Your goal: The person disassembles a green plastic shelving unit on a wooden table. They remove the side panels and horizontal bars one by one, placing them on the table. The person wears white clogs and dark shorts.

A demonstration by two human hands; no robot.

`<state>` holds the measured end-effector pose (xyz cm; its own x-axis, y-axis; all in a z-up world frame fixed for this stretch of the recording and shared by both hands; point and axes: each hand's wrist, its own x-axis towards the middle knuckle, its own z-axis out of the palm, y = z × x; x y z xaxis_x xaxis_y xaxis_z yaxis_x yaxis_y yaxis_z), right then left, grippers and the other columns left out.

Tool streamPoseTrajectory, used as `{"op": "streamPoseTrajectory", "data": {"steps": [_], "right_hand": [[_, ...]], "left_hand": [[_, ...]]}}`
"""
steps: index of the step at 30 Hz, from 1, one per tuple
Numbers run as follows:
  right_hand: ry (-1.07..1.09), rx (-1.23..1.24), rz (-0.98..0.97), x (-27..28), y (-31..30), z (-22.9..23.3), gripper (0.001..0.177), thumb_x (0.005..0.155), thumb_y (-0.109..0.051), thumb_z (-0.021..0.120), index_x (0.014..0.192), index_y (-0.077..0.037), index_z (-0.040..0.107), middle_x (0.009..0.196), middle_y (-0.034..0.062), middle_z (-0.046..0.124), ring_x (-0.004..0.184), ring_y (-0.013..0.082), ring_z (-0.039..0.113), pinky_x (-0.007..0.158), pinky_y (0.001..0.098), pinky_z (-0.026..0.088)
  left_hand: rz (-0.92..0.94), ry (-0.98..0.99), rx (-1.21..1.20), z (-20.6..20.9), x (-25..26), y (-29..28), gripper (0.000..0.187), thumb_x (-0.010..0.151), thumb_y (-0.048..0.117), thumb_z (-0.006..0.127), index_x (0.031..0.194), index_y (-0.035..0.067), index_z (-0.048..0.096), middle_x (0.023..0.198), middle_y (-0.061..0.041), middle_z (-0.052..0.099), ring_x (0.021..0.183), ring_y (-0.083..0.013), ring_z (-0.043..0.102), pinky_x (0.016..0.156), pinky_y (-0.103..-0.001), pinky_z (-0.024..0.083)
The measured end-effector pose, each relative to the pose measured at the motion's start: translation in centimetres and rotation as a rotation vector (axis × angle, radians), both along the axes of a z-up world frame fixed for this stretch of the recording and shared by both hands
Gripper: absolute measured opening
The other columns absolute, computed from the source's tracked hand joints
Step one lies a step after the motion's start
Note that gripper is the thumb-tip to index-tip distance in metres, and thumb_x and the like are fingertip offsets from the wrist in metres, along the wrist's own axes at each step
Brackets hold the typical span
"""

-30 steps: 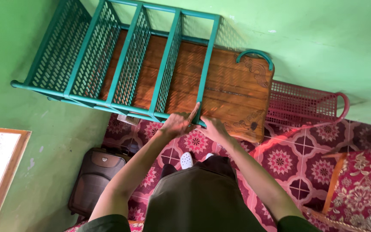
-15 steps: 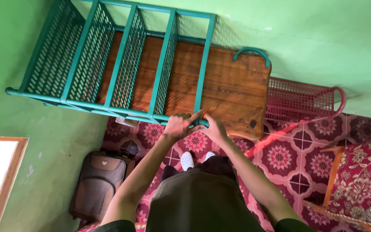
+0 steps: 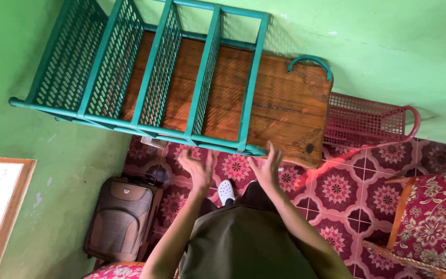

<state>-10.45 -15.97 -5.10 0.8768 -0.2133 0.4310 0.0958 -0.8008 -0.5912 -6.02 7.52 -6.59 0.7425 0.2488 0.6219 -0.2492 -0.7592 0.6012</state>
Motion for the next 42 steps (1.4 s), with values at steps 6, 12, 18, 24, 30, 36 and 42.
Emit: {"op": "streamPoseTrajectory", "data": {"steps": [6, 12, 18, 24, 30, 36, 42], "right_hand": [[0.568, 0.207, 0.026, -1.4, 3.9, 0.4, 0.04, 0.1, -0.049, 0.064, 0.112, -0.012, 0.058, 0.103, 0.008, 0.073, 0.094, 0.0169, 0.075, 0.086, 0.0329, 0.064], [0.13, 0.04, 0.116, 2.1, 4.9, -1.5, 0.07, 0.099, -0.055, 0.066, 0.117, 0.012, 0.056, 0.099, 0.0305, 0.068, 0.088, 0.0412, 0.071, 0.074, 0.0496, 0.057], [0.542, 0.136, -0.025, 3.2, 4.8, 0.9, 0.054, 0.102, -0.052, 0.057, 0.105, 0.001, 0.069, 0.097, 0.0244, 0.07, 0.091, 0.0403, 0.07, 0.082, 0.0481, 0.055], [0.276, 0.103, -0.013, 1.5, 4.6, 5.1, 0.051, 0.104, -0.051, 0.06, 0.112, 0.0, 0.061, 0.103, 0.0222, 0.066, 0.098, 0.0373, 0.064, 0.087, 0.0473, 0.052], [-0.159, -0.208, -0.033, -1.0, 6.5, 8.4, 0.105, 0.106, -0.065, 0.058, 0.163, 0.008, 0.01, 0.136, 0.0413, 0.05, 0.129, 0.0413, 0.056, 0.122, 0.0664, 0.023], [-0.16, -0.6, -0.059, -0.9, 4.9, 10.6, 0.1, 0.072, -0.059, 0.081, 0.152, -0.015, 0.038, 0.125, 0.0292, 0.055, 0.11, 0.0392, 0.065, 0.114, 0.0635, 0.026], [-0.007, -0.577, -0.047, 0.9, 2.2, 11.4, 0.079, 0.071, -0.03, 0.091, 0.141, -0.017, 0.057, 0.115, 0.0202, 0.056, 0.071, 0.0268, 0.064, 0.088, 0.0469, 0.043]], "left_hand": [[-0.164, 0.448, -0.248, -0.2, 1.8, 2.7, 0.062, 0.099, 0.032, 0.069, 0.136, -0.007, 0.038, 0.124, -0.03, 0.05, 0.112, -0.0421, 0.053, 0.095, -0.05, 0.045], [-0.155, 0.552, -0.429, 2.3, 4.0, 2.6, 0.03, 0.102, 0.016, 0.052, 0.128, 0.001, 0.049, 0.116, -0.029, 0.058, 0.104, -0.0493, 0.055, 0.087, -0.053, 0.045], [-0.202, 0.444, -0.216, 6.5, 3.0, 2.6, 0.029, 0.103, 0.017, 0.054, 0.125, -0.002, 0.05, 0.11, -0.032, 0.059, 0.102, -0.0529, 0.053, 0.086, -0.056, 0.043], [-0.228, 0.457, -0.129, 10.7, 3.5, 2.3, 0.028, 0.107, 0.025, 0.052, 0.114, -0.003, 0.051, 0.103, -0.03, 0.061, 0.098, -0.0505, 0.055, 0.083, -0.055, 0.044], [-0.243, 0.426, -0.06, 15.0, 3.7, 1.5, 0.032, 0.107, 0.028, 0.053, 0.108, -0.004, 0.049, 0.097, -0.031, 0.061, 0.092, -0.0509, 0.056, 0.078, -0.056, 0.044], [-0.298, 0.376, -0.058, 20.4, 4.7, 1.7, 0.032, 0.107, 0.031, 0.054, 0.1, 0.0, 0.048, 0.087, -0.028, 0.063, 0.085, -0.0493, 0.058, 0.074, -0.057, 0.045], [-0.288, 0.438, -0.027, 24.9, 6.6, 0.6, 0.036, 0.106, 0.036, 0.056, 0.102, 0.001, 0.049, 0.092, -0.027, 0.064, 0.084, -0.0486, 0.06, 0.07, -0.057, 0.046]]}}
